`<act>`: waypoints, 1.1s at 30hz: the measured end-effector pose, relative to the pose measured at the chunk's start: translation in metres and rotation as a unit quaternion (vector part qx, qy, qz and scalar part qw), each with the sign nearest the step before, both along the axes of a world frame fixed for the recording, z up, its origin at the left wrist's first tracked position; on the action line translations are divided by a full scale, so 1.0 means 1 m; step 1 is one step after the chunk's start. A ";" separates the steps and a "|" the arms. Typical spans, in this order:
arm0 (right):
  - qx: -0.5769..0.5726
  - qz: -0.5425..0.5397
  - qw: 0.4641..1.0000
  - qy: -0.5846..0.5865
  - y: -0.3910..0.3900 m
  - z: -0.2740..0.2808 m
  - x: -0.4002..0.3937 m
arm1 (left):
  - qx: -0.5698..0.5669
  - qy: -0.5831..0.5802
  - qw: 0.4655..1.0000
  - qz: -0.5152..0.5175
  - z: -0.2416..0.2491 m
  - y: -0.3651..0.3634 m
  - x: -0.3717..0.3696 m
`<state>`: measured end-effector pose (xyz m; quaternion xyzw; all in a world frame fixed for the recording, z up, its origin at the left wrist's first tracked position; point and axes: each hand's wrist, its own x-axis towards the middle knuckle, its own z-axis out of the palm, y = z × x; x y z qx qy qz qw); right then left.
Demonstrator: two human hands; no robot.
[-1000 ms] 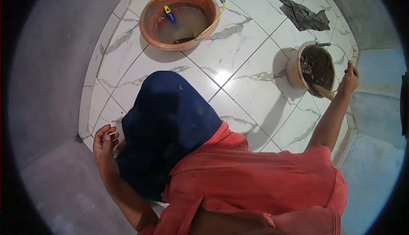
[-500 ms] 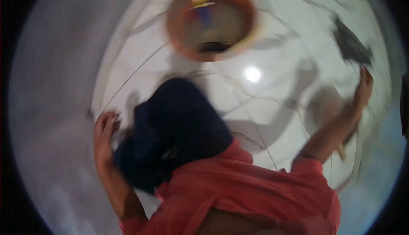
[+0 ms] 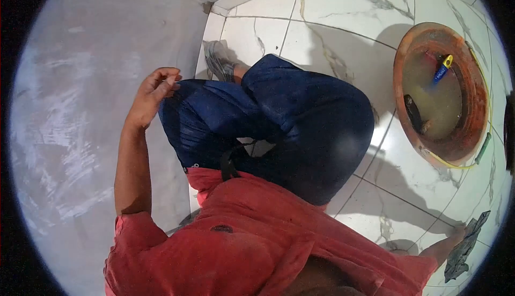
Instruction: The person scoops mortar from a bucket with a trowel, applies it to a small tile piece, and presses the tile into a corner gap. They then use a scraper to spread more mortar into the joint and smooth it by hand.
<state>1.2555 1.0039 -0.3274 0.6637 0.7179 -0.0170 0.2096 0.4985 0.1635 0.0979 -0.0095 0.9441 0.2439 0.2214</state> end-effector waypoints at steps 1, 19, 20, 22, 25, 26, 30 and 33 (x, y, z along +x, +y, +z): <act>-0.004 0.049 0.999 -0.010 0.026 -0.020 0.027 | 0.012 0.009 1.000 0.000 0.005 -0.008 0.001; -0.015 -0.006 0.969 0.247 -0.345 0.113 -0.248 | 0.124 0.107 0.985 0.046 0.023 -0.076 0.047; -0.013 -0.006 0.968 0.249 -0.350 0.102 -0.250 | 0.126 0.109 0.985 0.046 0.025 -0.080 0.047; 0.234 -0.126 0.962 0.067 -0.358 0.082 -0.254 | 0.163 0.113 0.979 0.049 0.026 -0.088 0.048; 0.220 -0.077 0.963 0.137 -0.368 0.077 -0.274 | 0.185 0.121 0.974 0.056 0.027 -0.094 0.049; 0.230 -0.025 0.951 0.205 -0.367 0.067 -0.266 | 0.194 0.127 0.971 0.056 0.029 -0.097 0.052; 0.268 -0.069 0.905 0.324 -0.340 0.027 -0.219 | 0.230 0.143 0.961 0.062 0.030 -0.118 0.060; 0.301 -0.235 0.819 0.428 -0.309 0.046 -0.213 | 0.266 0.155 0.948 0.077 0.028 -0.143 0.074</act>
